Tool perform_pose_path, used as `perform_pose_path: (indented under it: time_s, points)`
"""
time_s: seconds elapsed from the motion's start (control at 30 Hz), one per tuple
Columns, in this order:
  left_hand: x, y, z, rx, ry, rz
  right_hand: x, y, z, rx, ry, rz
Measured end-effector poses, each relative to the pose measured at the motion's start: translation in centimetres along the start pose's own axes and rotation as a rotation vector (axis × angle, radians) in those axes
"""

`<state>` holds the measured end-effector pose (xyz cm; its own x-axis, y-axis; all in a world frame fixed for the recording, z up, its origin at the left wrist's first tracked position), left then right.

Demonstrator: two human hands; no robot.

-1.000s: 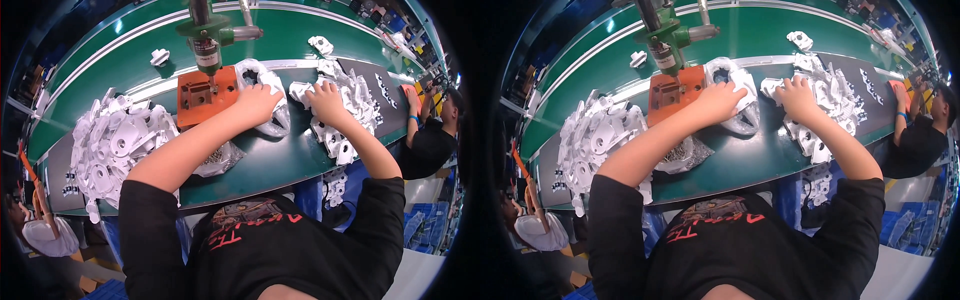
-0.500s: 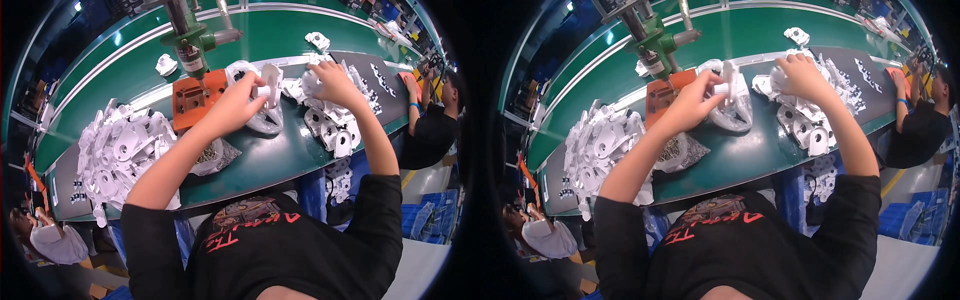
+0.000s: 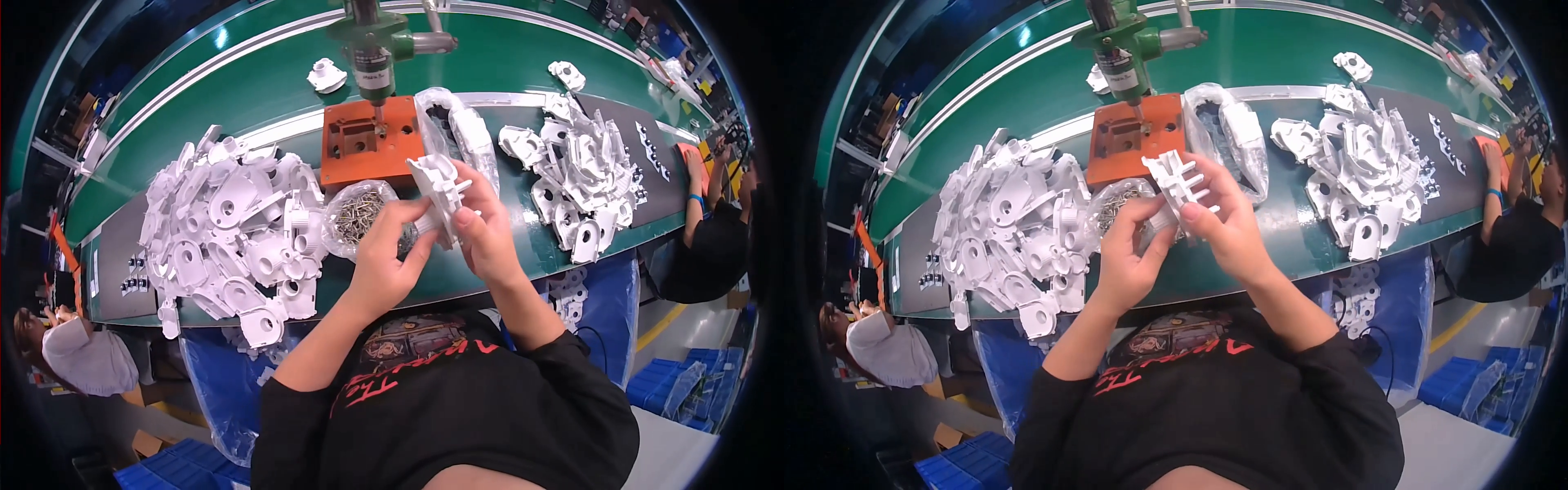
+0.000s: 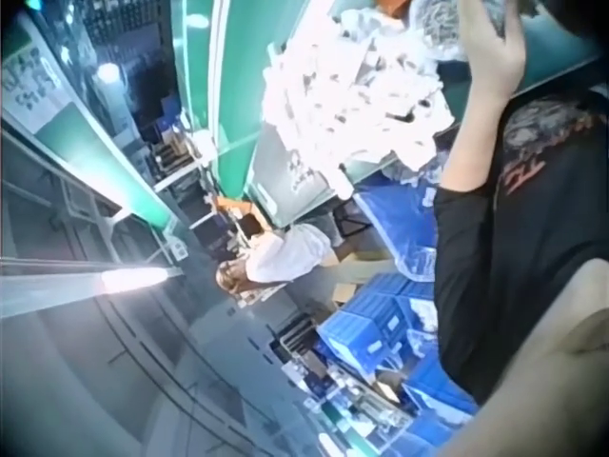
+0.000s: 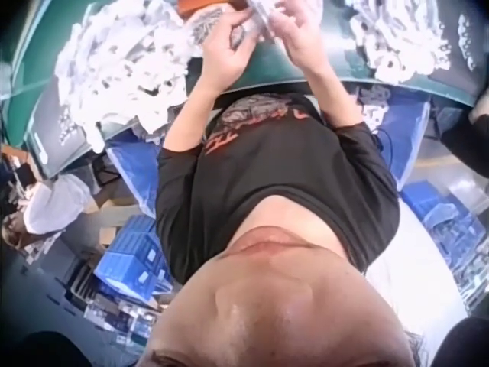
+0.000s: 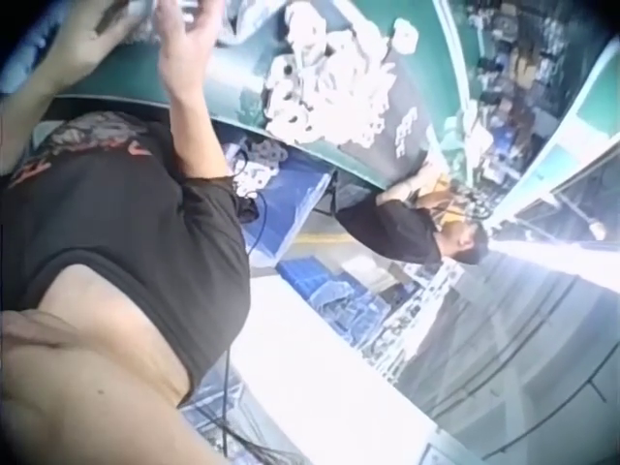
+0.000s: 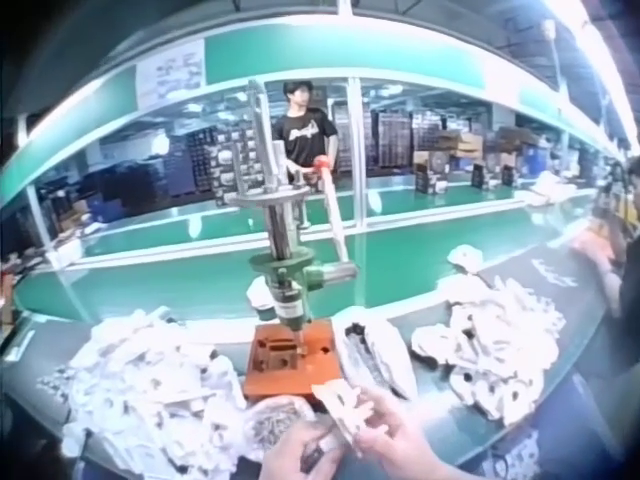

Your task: Manually assembling plastic components using a press machine on a production line.

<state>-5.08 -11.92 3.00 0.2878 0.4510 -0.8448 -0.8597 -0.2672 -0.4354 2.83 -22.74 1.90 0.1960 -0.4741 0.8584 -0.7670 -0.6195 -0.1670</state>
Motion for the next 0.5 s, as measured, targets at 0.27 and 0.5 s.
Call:
perform_pose_path:
  time_s: [0.27, 0.5]
  points:
    - [-0.2, 1.7, 0.7, -0.05, -0.23, -0.144, -2.5, 0.4, -0.7, 0.031, -0.083, -0.136]
    - [-1.5, 0.9, 0.8, -0.031, -0.368, -0.314, -3.0, 1.1, -0.9, -0.003, -0.325, -0.279]
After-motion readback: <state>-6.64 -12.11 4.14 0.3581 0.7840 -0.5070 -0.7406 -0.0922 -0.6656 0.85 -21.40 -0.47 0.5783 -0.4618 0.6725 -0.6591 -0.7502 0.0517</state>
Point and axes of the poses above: each hand's wrist, its own y-axis away from the middle knuckle, its own z-axis out of the back of the hand, x = y × z, the point moved 5 cm from there along -y, towards the middle knuckle, and after that the axes turned 9 degrees about -y, right-handed, at the moved point
